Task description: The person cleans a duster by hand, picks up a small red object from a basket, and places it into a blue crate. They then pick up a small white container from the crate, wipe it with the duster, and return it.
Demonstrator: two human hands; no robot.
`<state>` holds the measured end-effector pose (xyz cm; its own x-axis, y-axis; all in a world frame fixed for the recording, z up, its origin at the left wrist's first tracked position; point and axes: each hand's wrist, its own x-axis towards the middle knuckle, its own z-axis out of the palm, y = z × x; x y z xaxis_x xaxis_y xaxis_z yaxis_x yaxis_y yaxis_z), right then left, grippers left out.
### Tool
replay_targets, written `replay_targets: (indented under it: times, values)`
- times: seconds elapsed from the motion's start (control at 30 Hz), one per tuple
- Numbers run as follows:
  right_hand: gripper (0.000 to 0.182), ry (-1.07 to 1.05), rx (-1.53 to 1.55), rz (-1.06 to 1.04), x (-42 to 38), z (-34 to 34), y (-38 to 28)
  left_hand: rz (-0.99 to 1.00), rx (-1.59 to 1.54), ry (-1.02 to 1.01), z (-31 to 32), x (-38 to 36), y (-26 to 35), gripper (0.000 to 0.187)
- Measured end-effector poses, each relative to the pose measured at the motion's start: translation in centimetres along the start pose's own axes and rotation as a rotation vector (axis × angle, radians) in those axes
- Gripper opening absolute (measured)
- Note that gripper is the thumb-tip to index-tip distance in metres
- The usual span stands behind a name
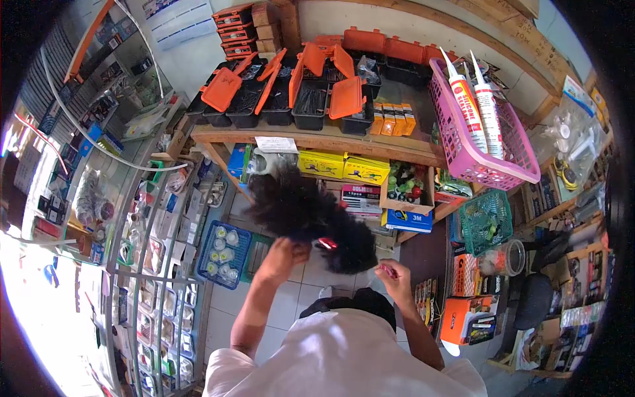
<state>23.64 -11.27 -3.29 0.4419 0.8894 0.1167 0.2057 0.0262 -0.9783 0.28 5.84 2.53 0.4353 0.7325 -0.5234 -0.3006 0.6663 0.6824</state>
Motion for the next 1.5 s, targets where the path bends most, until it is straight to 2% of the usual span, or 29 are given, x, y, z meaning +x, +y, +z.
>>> replay_targets:
  times: [0.1, 0.2, 0.23, 0.3, 0.33, 0.4, 0.43, 0.5, 0.53, 0.6, 0.63, 0.67, 0.73, 0.77, 0.83, 0.87, 0.93, 1.0, 1.07, 1.1, 1.13, 1.2, 1.23, 1.27, 1.33, 1.37, 1.43, 1.47, 1.5]
  values:
    - [0.015, -0.122, 0.076, 0.123, -1.0, -1.4, 2.9, 0.218, 0.034, -0.354, -2.3, 0.5, 2.5, 0.022]
    - [0.021, -0.259, 0.117, 0.202, -1.2, -2.3, 3.7, 0.191, -0.047, -0.460, -4.1, 1.3, 2.6, 0.022]
    - [0.022, -0.259, 0.122, 0.217, -1.0, -2.0, 2.5, 0.191, -0.047, -0.457, -4.3, 1.5, 1.9, 0.022]
    - [0.026, -0.254, 0.129, 0.236, -0.6, -1.6, 0.2, 0.206, 0.524, -0.123, -4.5, 1.7, -0.9, 0.024]
    - [0.029, -0.323, 0.158, 0.259, -0.2, -1.3, -0.8, 0.203, 0.528, -0.128, -4.8, 1.6, -2.6, 0.024]
    - [0.033, -0.381, 0.189, 0.284, 0.7, -1.1, -1.8, 0.243, 0.530, -0.340, -5.2, 1.1, -6.3, 0.047]
    - [0.037, -0.492, 0.250, 0.290, 1.2, -1.1, -2.0, 0.239, 0.535, -0.349, -4.6, 1.0, -7.8, 0.047]
    - [0.041, -0.589, 0.315, 0.297, 1.8, -0.9, -2.2, 0.475, 0.359, -0.478, -3.7, 1.1, -10.1, 0.051]
    - [0.043, -0.662, 0.322, 0.290, 2.0, -0.8, -2.1, 0.466, 0.361, -0.488, -4.1, 1.8, -9.6, 0.051]
    - [0.045, -0.724, 0.330, 0.289, 2.1, -0.5, -1.6, 1.227, 1.058, -0.711, -5.2, 3.3, -8.0, 0.058]
    - [0.047, -0.725, 0.374, 0.357, 2.0, -0.3, -1.2, 0.638, 0.730, -0.552, -4.1, 1.9, -7.8, 0.036]
    - [0.050, -0.730, 0.419, 0.425, 1.9, -0.1, -0.8, 0.631, 0.729, -0.556, -3.7, 1.4, -7.2, 0.036]
    - [0.050, -0.748, 0.500, 0.482, 1.6, -0.1, 0.1, -0.015, 0.291, -0.268, -3.3, 1.5, -4.6, 0.027]
    - [0.050, -0.727, 0.510, 0.478, 1.3, 0.0, 0.6, -0.019, 0.290, -0.264, -3.0, 1.4, -3.2, 0.027]
    - [0.051, -0.711, 0.520, 0.474, 0.8, 0.0, 1.7, -0.016, -0.232, -0.504, -2.5, 1.2, -0.3, 0.018]
    - [0.050, -0.698, 0.461, 0.412, 0.4, 0.0, 2.4, -0.015, -0.234, -0.499, -2.2, 0.6, 0.7, 0.018]
    - [0.049, -0.689, 0.400, 0.349, 0.0, 0.1, 2.5, 0.195, 0.083, -0.232, -1.9, -0.3, 2.2, 0.029]
    - [0.034, -0.572, 0.400, 0.311, -0.2, 0.3, 2.4, 0.210, -0.045, -0.295, -3.3, 0.1, 1.1, 0.024]
    - [0.025, -0.476, 0.371, 0.276, -0.1, 0.7, 2.8, 0.447, 0.555, -0.214, -4.5, 1.1, -1.2, 0.015]
    - [0.017, -0.374, 0.341, 0.247, -0.1, 1.0, 3.0, 0.030, 0.289, -0.093, -3.2, -0.1, -0.8, 0.022]
    - [0.017, -0.372, 0.343, 0.248, 0.0, 1.2, 2.7, 0.028, 0.292, -0.093, -3.0, -0.1, -1.9, 0.022]
    - [0.014, -0.237, 0.341, 0.171, 0.3, 1.6, 1.9, 0.265, 0.144, -0.525, -4.2, 0.6, -5.2, 0.034]
    - [0.014, -0.232, 0.340, 0.172, 0.5, 1.7, 1.2, 0.219, 0.098, -0.652, -5.9, 2.4, -6.9, 0.035]
    - [0.014, -0.172, 0.299, 0.133, 0.6, 1.8, 0.4, 0.215, 0.098, -0.657, -6.4, 3.1, -7.1, 0.035]
    - [0.015, -0.111, 0.257, 0.093, 0.6, 1.8, 0.1, 0.430, 0.583, -0.561, -5.8, 3.1, -6.4, 0.037]
    - [0.015, -0.084, 0.171, 0.060, 0.5, 1.8, 0.1, 0.430, 0.582, -0.561, -5.7, 2.8, -6.1, 0.037]
    - [0.015, -0.063, 0.087, 0.022, 0.4, 1.8, 0.2, 0.084, 0.258, -0.195, -2.4, 0.9, -2.4, 0.027]
    - [0.016, -0.040, 0.040, -0.057, 0.3, 1.7, 0.4, 0.088, 0.256, -0.192, -2.9, 1.3, -1.3, 0.027]
    - [0.017, -0.016, -0.007, -0.137, 0.2, 1.5, 0.7, 0.113, 0.154, -0.369, -4.0, 1.5, 0.2, 0.022]
